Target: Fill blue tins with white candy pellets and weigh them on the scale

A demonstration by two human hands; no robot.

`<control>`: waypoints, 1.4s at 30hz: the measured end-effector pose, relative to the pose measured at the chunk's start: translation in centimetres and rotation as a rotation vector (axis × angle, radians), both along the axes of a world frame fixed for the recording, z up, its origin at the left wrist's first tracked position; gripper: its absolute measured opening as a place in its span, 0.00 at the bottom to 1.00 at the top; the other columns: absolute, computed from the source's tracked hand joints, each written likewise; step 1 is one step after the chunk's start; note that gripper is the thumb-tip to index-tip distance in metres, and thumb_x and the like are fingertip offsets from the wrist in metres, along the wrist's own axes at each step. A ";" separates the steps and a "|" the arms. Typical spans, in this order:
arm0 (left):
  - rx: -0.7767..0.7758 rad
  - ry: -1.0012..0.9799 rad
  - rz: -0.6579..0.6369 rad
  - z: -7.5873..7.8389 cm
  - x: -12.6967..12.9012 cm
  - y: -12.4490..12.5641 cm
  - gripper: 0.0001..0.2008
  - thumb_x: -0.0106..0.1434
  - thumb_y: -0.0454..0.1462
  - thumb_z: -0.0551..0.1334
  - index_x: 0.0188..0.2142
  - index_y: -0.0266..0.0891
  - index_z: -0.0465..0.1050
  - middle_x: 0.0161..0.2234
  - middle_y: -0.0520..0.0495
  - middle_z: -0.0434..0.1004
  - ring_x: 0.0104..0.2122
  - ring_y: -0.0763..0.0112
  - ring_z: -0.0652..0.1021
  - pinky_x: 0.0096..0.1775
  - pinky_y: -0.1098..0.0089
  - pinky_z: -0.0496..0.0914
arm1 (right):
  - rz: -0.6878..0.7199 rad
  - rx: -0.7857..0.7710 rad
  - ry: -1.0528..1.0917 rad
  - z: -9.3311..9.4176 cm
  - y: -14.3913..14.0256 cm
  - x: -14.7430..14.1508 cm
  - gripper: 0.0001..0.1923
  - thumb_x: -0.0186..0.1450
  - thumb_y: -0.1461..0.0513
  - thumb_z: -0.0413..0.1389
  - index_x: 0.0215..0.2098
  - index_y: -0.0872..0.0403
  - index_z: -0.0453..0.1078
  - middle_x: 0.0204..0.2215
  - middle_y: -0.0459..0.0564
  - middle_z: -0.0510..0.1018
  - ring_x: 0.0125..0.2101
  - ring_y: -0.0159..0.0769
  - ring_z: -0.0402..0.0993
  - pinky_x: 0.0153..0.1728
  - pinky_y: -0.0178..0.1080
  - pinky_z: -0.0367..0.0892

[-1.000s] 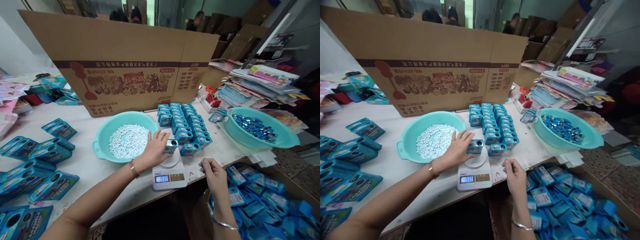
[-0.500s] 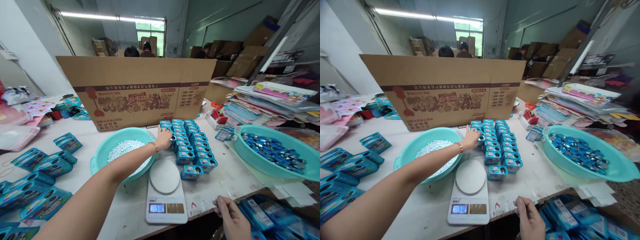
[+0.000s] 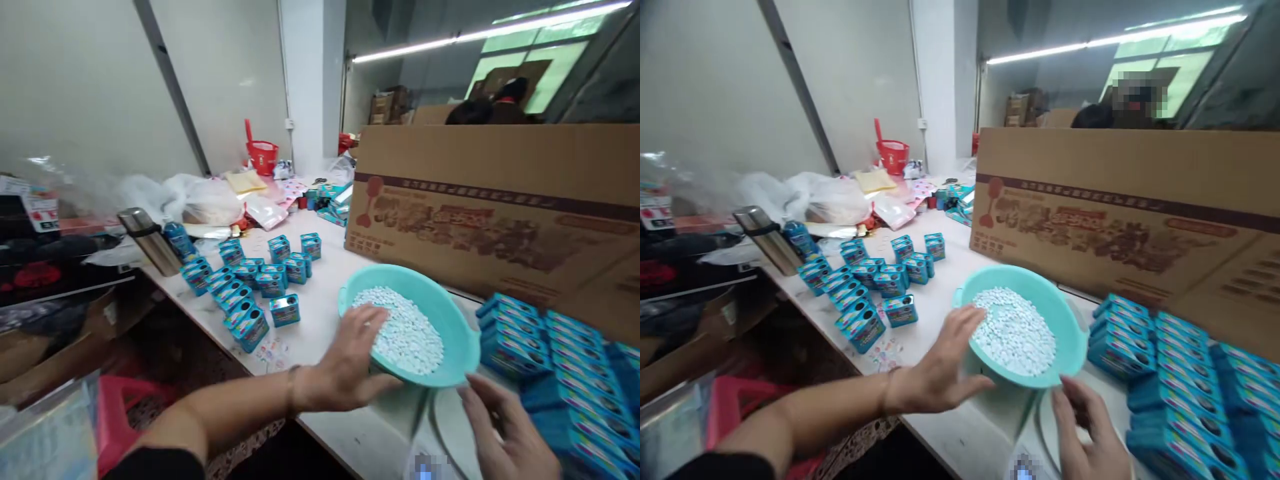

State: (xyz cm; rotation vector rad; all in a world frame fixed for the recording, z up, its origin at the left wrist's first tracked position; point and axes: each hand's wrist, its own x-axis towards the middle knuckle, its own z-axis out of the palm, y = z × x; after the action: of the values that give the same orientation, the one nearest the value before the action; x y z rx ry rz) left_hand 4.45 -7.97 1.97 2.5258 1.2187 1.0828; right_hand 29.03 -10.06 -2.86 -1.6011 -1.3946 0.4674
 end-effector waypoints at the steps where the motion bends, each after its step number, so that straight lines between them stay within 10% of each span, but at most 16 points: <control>1: 0.024 -0.040 0.161 -0.9 -3.1 -1.4 0.43 0.63 0.45 0.62 0.68 0.38 0.38 0.64 0.30 0.54 0.65 0.47 0.57 0.62 0.46 0.58 | 0.120 0.023 -0.093 0.8 2.2 -2.0 0.25 0.62 0.43 0.53 0.47 0.50 0.71 0.38 0.55 0.79 0.35 0.46 0.77 0.30 0.43 0.73; 7: 0.020 -0.119 0.917 -7.6 -16.8 -4.9 0.42 0.60 0.45 0.65 0.67 0.38 0.45 0.59 0.33 0.58 0.61 0.44 0.62 0.58 0.41 0.61 | 0.617 -0.073 -0.701 0.0 14.5 -9.5 0.28 0.64 0.49 0.52 0.59 0.52 0.66 0.56 0.62 0.70 0.55 0.57 0.65 0.52 0.53 0.64; 15: -0.010 -0.356 1.062 -11.7 -19.5 -3.7 0.39 0.58 0.49 0.65 0.63 0.36 0.55 0.52 0.36 0.60 0.53 0.49 0.69 0.55 0.47 0.67 | 0.825 -0.396 -0.816 -3.6 17.1 -11.8 0.20 0.64 0.60 0.48 0.53 0.51 0.70 0.46 0.60 0.73 0.44 0.48 0.72 0.48 0.48 0.64; 27: 0.004 -0.321 0.725 -12.3 -15.5 -8.1 0.22 0.62 0.45 0.63 0.54 0.41 0.66 0.50 0.39 0.66 0.48 0.55 0.74 0.49 0.55 0.73 | 0.937 -0.746 -0.556 0.3 13.5 -10.5 0.17 0.67 0.53 0.45 0.47 0.51 0.69 0.46 0.56 0.76 0.43 0.49 0.72 0.44 0.48 0.65; 36: -0.194 -0.371 0.178 -12.4 -7.0 -2.7 0.21 0.63 0.37 0.63 0.54 0.45 0.63 0.57 0.38 0.63 0.56 0.55 0.72 0.52 0.54 0.73 | 0.803 -0.744 -0.311 -0.2 12.0 -9.9 0.11 0.63 0.54 0.53 0.37 0.52 0.70 0.38 0.53 0.77 0.38 0.44 0.70 0.42 0.44 0.64; 42: 0.016 -0.242 0.217 -11.6 -6.4 -2.5 0.17 0.62 0.34 0.64 0.50 0.46 0.66 0.63 0.39 0.56 0.67 0.46 0.52 0.58 0.42 0.63 | 0.632 -0.768 0.186 -0.8 12.7 -8.9 0.08 0.57 0.57 0.60 0.28 0.53 0.67 0.26 0.47 0.70 0.24 0.31 0.63 0.24 0.33 0.60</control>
State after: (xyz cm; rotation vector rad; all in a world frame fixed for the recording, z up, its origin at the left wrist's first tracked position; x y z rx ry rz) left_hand -1.95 -10.48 -9.66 2.2288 1.4405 1.4028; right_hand 20.11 2.66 -3.67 -1.5785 -1.6651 1.6409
